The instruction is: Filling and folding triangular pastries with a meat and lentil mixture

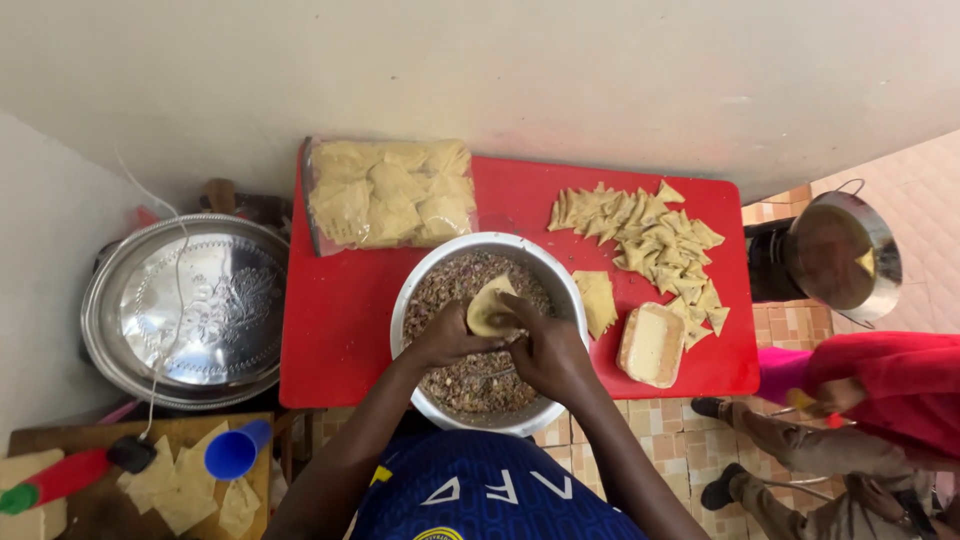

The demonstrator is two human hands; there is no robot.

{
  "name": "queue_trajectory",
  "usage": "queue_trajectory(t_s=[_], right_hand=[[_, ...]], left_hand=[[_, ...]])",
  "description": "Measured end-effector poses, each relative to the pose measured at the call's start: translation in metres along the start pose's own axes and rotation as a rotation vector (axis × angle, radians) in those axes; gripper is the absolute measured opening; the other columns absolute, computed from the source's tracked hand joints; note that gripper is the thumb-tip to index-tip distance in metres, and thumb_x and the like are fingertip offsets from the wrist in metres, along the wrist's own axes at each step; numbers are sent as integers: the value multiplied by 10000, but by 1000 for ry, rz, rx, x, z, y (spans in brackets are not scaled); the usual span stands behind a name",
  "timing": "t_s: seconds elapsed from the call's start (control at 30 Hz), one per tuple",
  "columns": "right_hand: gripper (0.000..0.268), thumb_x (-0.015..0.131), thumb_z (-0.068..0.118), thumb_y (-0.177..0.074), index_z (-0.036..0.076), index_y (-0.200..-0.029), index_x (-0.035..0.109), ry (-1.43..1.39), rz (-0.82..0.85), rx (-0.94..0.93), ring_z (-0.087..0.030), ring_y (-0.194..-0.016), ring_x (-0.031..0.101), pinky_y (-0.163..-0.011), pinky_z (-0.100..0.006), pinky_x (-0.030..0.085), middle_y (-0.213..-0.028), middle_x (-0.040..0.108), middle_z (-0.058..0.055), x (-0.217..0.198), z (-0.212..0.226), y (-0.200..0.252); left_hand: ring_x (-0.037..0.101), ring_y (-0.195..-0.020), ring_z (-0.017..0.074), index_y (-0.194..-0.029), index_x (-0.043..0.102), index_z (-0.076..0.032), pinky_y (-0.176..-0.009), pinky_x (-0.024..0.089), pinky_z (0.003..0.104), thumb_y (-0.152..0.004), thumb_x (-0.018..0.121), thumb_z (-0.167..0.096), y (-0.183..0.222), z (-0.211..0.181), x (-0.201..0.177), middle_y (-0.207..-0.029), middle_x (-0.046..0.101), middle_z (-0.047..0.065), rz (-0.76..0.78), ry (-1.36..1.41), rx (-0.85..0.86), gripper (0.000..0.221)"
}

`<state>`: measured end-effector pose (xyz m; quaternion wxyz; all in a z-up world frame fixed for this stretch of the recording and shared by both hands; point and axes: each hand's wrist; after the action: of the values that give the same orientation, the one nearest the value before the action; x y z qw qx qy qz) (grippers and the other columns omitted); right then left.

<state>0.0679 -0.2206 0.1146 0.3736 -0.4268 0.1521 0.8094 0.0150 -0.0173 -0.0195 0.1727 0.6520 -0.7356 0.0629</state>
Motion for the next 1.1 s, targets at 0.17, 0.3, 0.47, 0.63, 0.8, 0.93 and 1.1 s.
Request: queue_trajectory(t_s=[0.17, 0.3, 0.47, 0.63, 0.8, 0.93, 1.1], right_hand=[[456, 717, 116, -873, 188, -1312, 823, -169, -68, 40, -347, -540, 775, -865, -447, 516, -606, 777, -123, -10, 38, -6], [354, 868, 291, -950, 129, -1262, 824, 49, -414, 69, -371, -886, 743, -777, -483, 603, -842, 798, -150, -10, 12, -8], [318, 908, -10, -920, -61, -1215, 801, -895, -272, 285, -334, -1000, 835, -874, -506, 699, -1139, 868, -251, 6, -9, 12], [199, 831, 93, -1017, 3, -1186, 888, -698, -240, 31, -459, -1357, 734, -1115, -566, 557, -1316, 807, -244, 1, -18, 26], [444, 893, 208, -975, 117, -1403, 814, -124, -399, -24, -411, -1407, 658, -1196, -551, 437, -1254, 820, -127, -14, -32, 42], [441, 962, 204, -891, 156, -1318, 859, -186, -511, 154, -346, -1182, 765, -1089, -473, 550, -1127, 859, -79, -5, -81, 68], [348, 905, 23, -939, 71, -1278, 845, -412, -716, 565, -306, -1059, 851, -1054, -463, 619, -1069, 888, -154, -18, -133, 108]], left_hand=[[793, -888, 238, -1126, 871, -8, -842, 643, 383, -919, 958, -94, -7, -23, 10, -1013, 873, 163, 64, 109, -55, 241], [842, -893, 274, -1164, 871, 8, -824, 655, 374, -962, 913, -37, -11, -30, 17, -1034, 877, 202, 31, 228, -104, 211], [828, -878, 298, -1170, 833, 48, -790, 665, 392, -906, 958, -21, -17, 9, 25, -1017, 852, 216, 53, 353, -135, 300], [822, -1085, 377, -1135, 795, 66, -919, 676, 444, -736, 1007, 126, -13, -42, 53, -1180, 837, 249, 204, 515, -116, 456], [687, -1395, 379, -1705, 360, -71, -908, 603, 363, -1160, 594, -530, -31, -67, 86, -1702, 563, 194, 211, 775, -91, 750], [788, -1217, 377, -1669, 485, -46, -858, 677, 442, -1112, 657, -442, -57, -2, 89, -1540, 689, 234, 266, 644, -117, 705], [790, -1041, 325, -1302, 733, 67, -922, 685, 438, -1005, 855, -23, -66, 36, 96, -1175, 686, 139, -191, 481, -368, 333]])
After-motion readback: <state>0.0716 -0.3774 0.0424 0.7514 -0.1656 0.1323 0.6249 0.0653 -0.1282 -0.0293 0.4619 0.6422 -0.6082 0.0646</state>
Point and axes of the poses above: each hand's wrist, its own y-axis away from the middle knuckle, its own x-axis out of the palm, z = x × y
